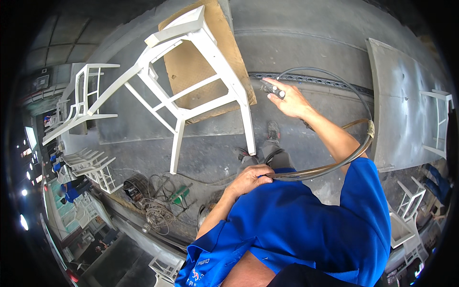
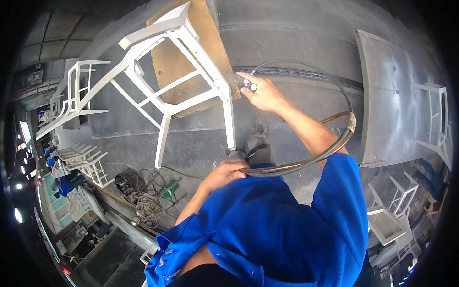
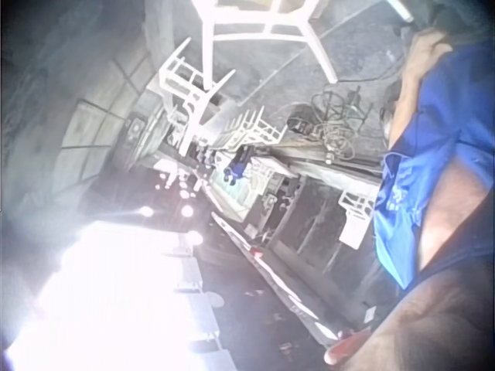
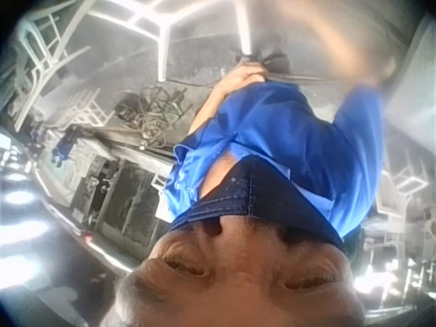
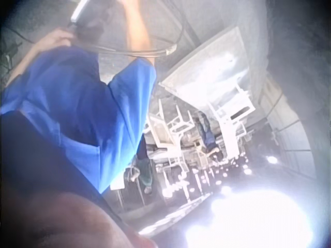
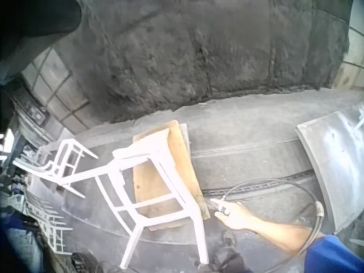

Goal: The person uses a spray gun to apply white paint to white metal chairs in a workshop. They repeatedly pick up chairs, spray the seat and frame, flip the chairs to coat other sides, and place them back on the floor.

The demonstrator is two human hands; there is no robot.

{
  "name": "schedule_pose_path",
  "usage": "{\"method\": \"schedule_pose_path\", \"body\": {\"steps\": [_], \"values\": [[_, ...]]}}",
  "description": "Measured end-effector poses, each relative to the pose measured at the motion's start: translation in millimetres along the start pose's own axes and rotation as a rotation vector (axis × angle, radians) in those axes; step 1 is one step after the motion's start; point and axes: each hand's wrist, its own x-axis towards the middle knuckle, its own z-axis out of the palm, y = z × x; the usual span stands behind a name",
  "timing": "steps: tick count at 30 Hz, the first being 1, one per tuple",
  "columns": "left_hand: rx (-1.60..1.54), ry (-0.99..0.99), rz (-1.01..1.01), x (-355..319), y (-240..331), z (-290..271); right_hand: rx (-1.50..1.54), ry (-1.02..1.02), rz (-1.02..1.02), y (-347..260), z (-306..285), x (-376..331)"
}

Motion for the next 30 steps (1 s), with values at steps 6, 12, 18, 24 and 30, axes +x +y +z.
{"method": "schedule_pose_path", "body": {"steps": [6, 12, 18, 24, 30], "values": [[0.018, 0.031, 0.003, -7, -4, -3, 0.238, 0.136, -0.194, -42, -25, 26], [0.051, 0.039, 0.025, -14, -9, -7, 0.257, 0.225, -0.229, -85, -48, 36], [0.029, -0.050, 0.099, -19, -20, -20, 0.350, 0.163, -0.199, -112, -49, -30], [0.061, -0.123, 0.180, -29, -35, -26, 0.206, 0.125, -0.256, -141, -33, -69], [0.090, -0.138, 0.274, -76, -55, -46, -0.008, 0.030, -0.091, -160, 21, -152]]}}
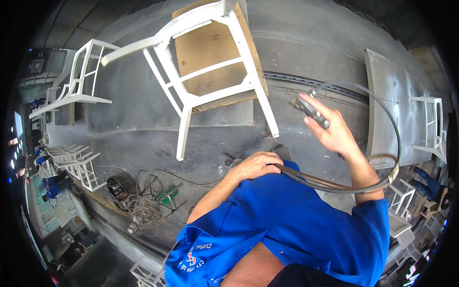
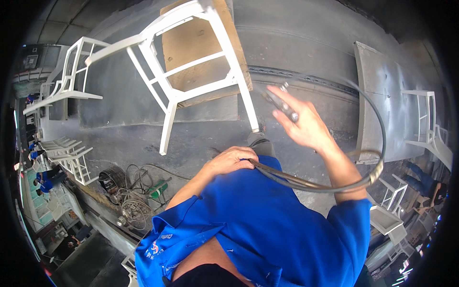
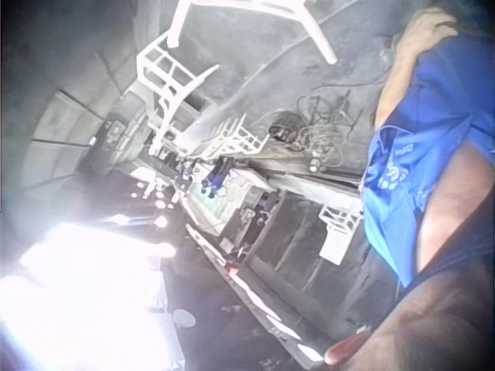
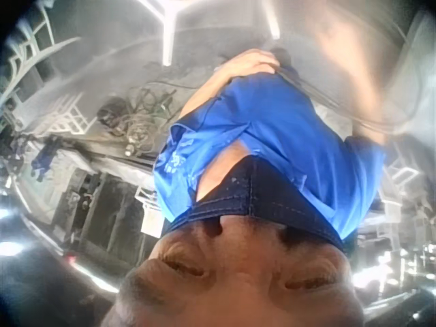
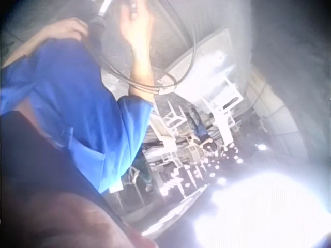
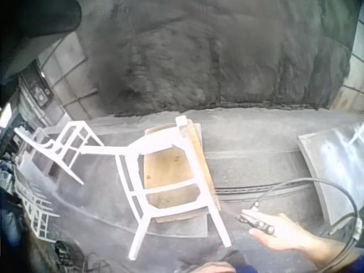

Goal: The person uses a spray gun to apply white paint to white metal chairs in a workshop. They repeatedly pick up chairs, spray the seat and frame, flip the chairs to coat other sides, and place them back on the floor.

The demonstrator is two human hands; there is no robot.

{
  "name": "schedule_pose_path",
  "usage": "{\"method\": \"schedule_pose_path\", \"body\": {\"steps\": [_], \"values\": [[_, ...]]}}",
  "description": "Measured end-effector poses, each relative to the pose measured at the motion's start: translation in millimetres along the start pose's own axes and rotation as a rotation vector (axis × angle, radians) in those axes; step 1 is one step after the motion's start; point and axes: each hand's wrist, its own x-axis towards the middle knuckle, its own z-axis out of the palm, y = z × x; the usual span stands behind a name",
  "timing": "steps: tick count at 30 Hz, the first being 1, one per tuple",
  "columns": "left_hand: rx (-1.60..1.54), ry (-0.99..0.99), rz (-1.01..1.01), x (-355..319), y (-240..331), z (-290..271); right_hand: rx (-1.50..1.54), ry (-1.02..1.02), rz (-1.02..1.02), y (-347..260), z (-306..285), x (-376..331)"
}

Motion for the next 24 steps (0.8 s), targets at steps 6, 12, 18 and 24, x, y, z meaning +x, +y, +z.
{"method": "schedule_pose_path", "body": {"steps": [6, 12, 18, 24], "values": [[-0.052, -0.061, 0.073, -108, -12, -16, 0.147, 0.211, 0.286, -69, 79, -25], [-0.108, 0.034, 0.078, -202, -15, -26, 0.058, 0.252, 0.186, -158, 142, 27], [-0.036, 0.166, 0.054, -258, -14, -35, 0.175, 0.016, 0.052, -213, 194, 29], [-0.023, 0.212, 0.012, -292, -20, -35, 0.250, -0.035, 0.106, -170, 254, 14]]}}
